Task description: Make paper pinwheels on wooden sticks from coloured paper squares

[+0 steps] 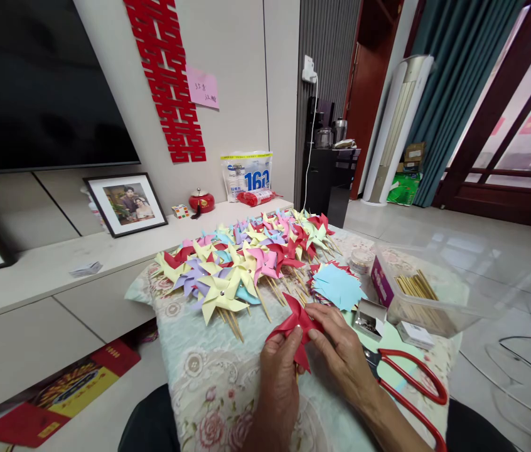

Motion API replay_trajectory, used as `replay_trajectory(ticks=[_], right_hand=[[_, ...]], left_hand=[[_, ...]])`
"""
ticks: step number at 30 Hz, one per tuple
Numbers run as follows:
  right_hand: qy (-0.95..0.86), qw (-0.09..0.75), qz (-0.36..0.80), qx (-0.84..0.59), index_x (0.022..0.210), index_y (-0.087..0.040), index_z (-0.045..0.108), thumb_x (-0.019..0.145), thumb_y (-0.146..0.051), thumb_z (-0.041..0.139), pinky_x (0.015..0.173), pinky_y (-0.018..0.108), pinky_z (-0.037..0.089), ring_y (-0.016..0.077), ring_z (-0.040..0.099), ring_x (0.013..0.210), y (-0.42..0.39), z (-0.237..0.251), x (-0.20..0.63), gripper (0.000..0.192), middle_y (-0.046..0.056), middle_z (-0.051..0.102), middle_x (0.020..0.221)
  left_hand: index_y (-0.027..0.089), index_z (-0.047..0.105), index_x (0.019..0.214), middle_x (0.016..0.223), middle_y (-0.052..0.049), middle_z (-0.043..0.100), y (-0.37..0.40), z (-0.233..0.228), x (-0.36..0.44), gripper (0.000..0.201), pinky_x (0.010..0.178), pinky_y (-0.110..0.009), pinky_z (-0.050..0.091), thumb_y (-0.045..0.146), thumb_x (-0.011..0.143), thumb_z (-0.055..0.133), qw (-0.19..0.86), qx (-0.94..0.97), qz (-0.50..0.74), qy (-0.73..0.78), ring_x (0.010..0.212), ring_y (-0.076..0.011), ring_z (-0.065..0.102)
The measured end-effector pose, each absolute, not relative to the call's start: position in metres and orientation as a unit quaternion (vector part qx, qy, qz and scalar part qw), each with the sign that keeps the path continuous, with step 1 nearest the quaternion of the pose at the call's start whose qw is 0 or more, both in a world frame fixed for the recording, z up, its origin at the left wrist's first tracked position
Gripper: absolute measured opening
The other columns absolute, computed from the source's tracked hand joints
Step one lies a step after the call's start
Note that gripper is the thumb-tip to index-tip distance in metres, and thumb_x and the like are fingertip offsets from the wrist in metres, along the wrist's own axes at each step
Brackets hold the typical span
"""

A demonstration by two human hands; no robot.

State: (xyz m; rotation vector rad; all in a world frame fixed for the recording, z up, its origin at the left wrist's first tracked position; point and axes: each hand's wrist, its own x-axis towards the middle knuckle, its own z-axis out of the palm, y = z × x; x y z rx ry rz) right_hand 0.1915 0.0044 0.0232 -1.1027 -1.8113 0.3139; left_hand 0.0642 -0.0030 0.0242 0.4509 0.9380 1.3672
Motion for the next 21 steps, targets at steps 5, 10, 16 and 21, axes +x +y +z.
replay_trajectory(ticks=[5,10,16,21], right_hand=[[-0.756,0.47,0.127,-0.437,0.129,-0.024,0.061,0.101,-0.028,0.052,0.1,0.044,0.048,0.0256,0.059,0.117,0.002,0.027,0.191,0.03,0.01,0.066,0.125],[-0.767,0.469,0.099,-0.426,0.129,-0.025,0.061,0.099,-0.027,0.054,0.099,0.044,0.047,0.0261,0.059,0.117,-0.001,0.031,0.19,0.031,0.009,0.066,0.126],[-0.769,0.505,-0.022,-0.39,0.146,-0.024,0.045,0.097,-0.019,0.051,0.107,0.056,0.035,0.0329,0.042,0.134,-0.009,0.044,0.194,0.05,0.014,0.046,0.147],[-0.806,0.466,-0.073,-0.358,0.138,-0.023,0.054,0.094,-0.019,0.05,0.106,0.062,0.032,0.0377,0.035,0.135,-0.014,0.049,0.194,0.045,0.012,0.037,0.153]], left_hand=[[0.013,0.073,0.077,0.056,0.004,0.059,-0.004,0.028,0.065,0.029,0.044,-0.018,0.03,0.031,0.059,0.087,0.66,0.194,0.608,0.395,0.047,-0.0058,0.042],[0.014,0.072,0.075,0.053,0.004,0.057,-0.006,0.031,0.064,0.024,0.042,-0.018,0.029,0.03,0.061,0.084,0.654,0.2,0.607,0.405,0.046,-0.0065,0.041],[0.014,0.073,0.08,0.067,-0.001,0.069,-0.006,0.034,0.064,0.026,0.052,-0.021,0.042,0.032,0.063,0.082,0.56,0.286,0.64,0.443,0.056,-0.0114,0.054],[0.017,0.07,0.071,0.061,0.0,0.067,-0.009,0.036,0.065,0.015,0.059,-0.023,0.048,0.025,0.063,0.079,0.497,0.359,0.641,0.462,0.057,-0.0133,0.056]])
